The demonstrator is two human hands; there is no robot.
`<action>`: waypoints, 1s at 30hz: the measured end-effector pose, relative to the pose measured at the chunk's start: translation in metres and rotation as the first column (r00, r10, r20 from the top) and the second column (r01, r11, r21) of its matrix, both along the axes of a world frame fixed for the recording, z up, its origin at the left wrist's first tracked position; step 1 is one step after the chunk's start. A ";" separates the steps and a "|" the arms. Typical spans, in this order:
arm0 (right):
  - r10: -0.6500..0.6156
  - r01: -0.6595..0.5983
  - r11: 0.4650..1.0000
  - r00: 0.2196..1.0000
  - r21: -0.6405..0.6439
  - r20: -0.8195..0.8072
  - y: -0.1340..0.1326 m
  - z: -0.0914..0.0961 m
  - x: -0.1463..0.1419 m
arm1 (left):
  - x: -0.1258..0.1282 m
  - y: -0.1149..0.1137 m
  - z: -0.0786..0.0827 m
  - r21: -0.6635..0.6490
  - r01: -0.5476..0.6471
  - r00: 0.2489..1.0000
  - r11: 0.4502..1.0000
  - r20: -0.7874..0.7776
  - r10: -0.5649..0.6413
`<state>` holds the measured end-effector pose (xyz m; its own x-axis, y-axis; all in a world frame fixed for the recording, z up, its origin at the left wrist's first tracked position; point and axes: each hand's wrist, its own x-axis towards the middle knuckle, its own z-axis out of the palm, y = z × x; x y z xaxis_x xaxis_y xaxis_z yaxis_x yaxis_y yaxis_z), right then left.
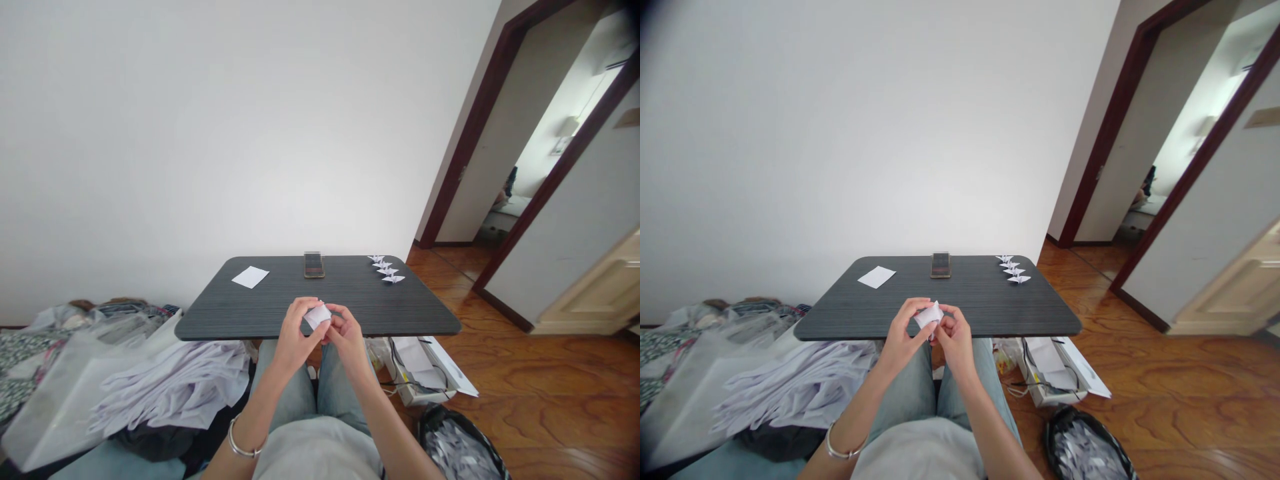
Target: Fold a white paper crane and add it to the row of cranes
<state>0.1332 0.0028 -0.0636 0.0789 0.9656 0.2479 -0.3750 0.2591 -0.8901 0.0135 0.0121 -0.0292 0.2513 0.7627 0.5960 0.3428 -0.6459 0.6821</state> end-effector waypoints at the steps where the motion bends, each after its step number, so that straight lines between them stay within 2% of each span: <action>1: -0.005 0.005 1.000 1.000 0.008 0.011 0.000 0.000 -0.001 | 0.001 0.000 0.000 -0.004 -0.010 1.000 1.000 0.008 0.010; 6: -0.039 0.037 0.999 0.998 0.025 0.051 -0.003 0.000 -0.007 | 0.007 0.000 0.001 -0.050 -0.051 0.997 0.997 0.054 0.054; 12: -0.052 0.048 0.997 0.995 0.054 0.080 -0.004 0.000 -0.006 | 0.006 0.001 0.000 -0.131 -0.017 0.996 0.991 0.079 0.028; 19: -0.065 0.062 0.997 0.995 0.051 0.074 -0.003 0.001 -0.005 | -0.001 0.003 0.002 -0.180 -0.010 1.000 0.984 0.016 0.013; 23: -0.087 0.082 0.996 0.989 0.040 0.123 -0.004 0.000 -0.004 | -0.004 0.004 0.004 -0.185 -0.050 0.999 0.981 -0.017 0.048; 30: -0.141 0.137 0.990 0.967 0.032 0.210 -0.006 0.000 -0.004 | -0.010 0.006 0.007 -0.181 -0.031 0.998 0.983 -0.054 0.022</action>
